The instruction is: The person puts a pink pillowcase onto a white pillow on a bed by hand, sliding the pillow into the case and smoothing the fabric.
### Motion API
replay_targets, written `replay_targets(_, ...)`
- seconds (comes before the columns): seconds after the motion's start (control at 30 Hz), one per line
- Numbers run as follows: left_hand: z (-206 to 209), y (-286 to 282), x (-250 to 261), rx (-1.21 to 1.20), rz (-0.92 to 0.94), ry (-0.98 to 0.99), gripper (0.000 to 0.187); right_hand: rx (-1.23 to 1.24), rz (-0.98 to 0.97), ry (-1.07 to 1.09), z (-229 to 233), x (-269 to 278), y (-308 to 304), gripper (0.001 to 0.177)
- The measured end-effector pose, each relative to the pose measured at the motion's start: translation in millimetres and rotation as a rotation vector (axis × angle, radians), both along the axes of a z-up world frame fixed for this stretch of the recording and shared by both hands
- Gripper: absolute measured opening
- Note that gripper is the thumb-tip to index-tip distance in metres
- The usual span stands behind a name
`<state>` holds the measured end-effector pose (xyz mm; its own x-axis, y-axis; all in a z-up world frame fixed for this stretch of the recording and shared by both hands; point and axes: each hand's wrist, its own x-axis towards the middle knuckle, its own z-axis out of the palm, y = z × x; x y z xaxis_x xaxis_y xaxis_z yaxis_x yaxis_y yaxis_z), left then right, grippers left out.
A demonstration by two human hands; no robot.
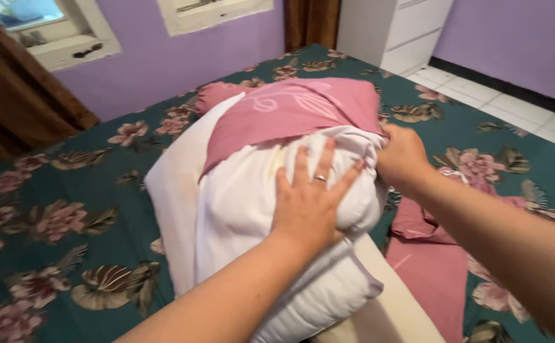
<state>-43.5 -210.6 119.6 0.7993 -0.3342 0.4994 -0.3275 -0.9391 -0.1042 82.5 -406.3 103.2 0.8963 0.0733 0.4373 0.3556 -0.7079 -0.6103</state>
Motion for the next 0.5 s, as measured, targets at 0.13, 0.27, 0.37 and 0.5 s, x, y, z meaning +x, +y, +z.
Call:
replay_targets(0.13,-4,-12,38,0.064,0.185,0.32,0.078,0.66,0.477,0.398,31,-9,1,0.026)
replay_targets(0.27,-8,-4,74,-0.015,0.25,0.118,0.074,0.37,0.486,0.386,35,-37,27,0.011)
replay_targets(0.37,-4,-1,74,-0.048,0.27,0.242,0.075,0.047,0.536,0.231,24,-43,33,0.018)
replay_targets(0.5,6,0,67,-0.151,0.06,0.469,0.055,-0.213,0.308,0.208,-6,-22,3,0.029)
